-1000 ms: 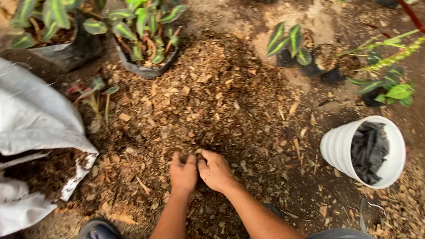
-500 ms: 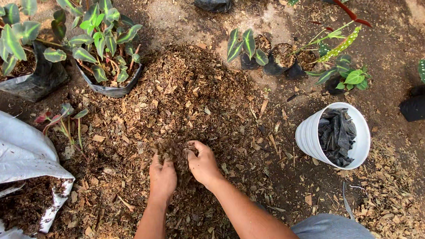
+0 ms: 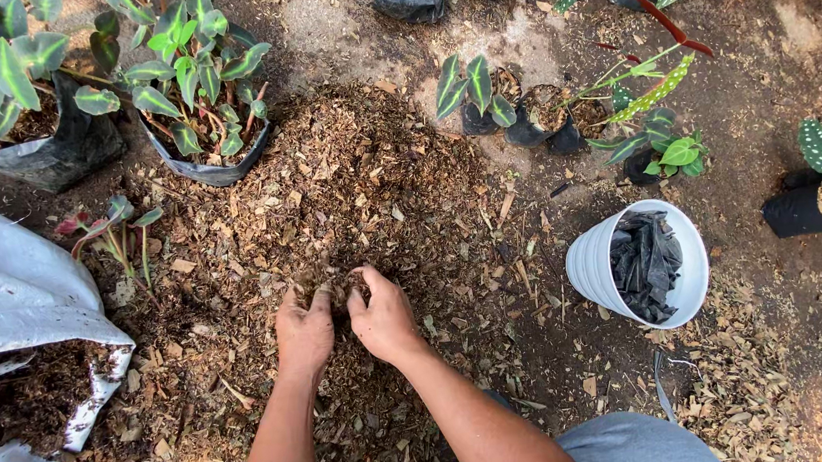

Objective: The person prepares a black polybag with soil, places a small plant inside, and firms the soil around the roots. The person repeats this process with additional plants, arranging the finished pots on the ground.

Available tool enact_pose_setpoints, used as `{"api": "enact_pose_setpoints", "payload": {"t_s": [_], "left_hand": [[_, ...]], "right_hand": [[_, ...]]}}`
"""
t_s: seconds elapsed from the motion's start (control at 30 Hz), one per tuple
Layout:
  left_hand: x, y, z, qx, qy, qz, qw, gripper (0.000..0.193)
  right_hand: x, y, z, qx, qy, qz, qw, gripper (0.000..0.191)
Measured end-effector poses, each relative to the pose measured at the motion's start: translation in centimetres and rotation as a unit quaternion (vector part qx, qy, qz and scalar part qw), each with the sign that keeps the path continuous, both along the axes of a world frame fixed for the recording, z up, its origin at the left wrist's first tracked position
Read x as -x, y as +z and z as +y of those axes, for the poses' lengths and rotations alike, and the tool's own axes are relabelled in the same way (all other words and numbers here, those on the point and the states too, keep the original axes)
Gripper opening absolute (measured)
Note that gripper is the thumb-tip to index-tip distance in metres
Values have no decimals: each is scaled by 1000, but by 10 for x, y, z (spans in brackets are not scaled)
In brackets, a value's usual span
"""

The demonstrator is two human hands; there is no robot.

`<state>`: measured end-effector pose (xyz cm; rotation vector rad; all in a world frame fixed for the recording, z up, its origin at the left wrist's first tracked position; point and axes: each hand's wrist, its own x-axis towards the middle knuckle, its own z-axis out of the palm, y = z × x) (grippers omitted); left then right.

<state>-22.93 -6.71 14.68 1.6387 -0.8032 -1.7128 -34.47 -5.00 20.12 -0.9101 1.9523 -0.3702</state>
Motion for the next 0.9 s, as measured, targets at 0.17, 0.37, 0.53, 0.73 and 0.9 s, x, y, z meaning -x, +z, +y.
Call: {"api": "enact_pose_setpoints", "payload": {"t_s": [0.17, 0.37, 0.53, 0.73, 0.9], "left_hand": [[-4, -18, 6, 32, -124, -335, 934, 35], [-6, -43, 22, 35, -144, -302, 942, 73], [1, -31, 17, 21, -171, -278, 945, 71], [-10, 20, 1, -64, -87, -92, 990, 33], [-5, 40, -7, -27, -150, -102, 983, 37]], "right_hand": [[15, -23, 0, 61, 61, 151, 985, 59], [17, -46, 20, 15, 87, 87, 992, 63], [10, -53, 20, -46, 86, -31, 995, 42], [14, -53, 13, 73, 89, -67, 991, 47], [19, -34, -1, 39, 72, -102, 991, 45]]}}
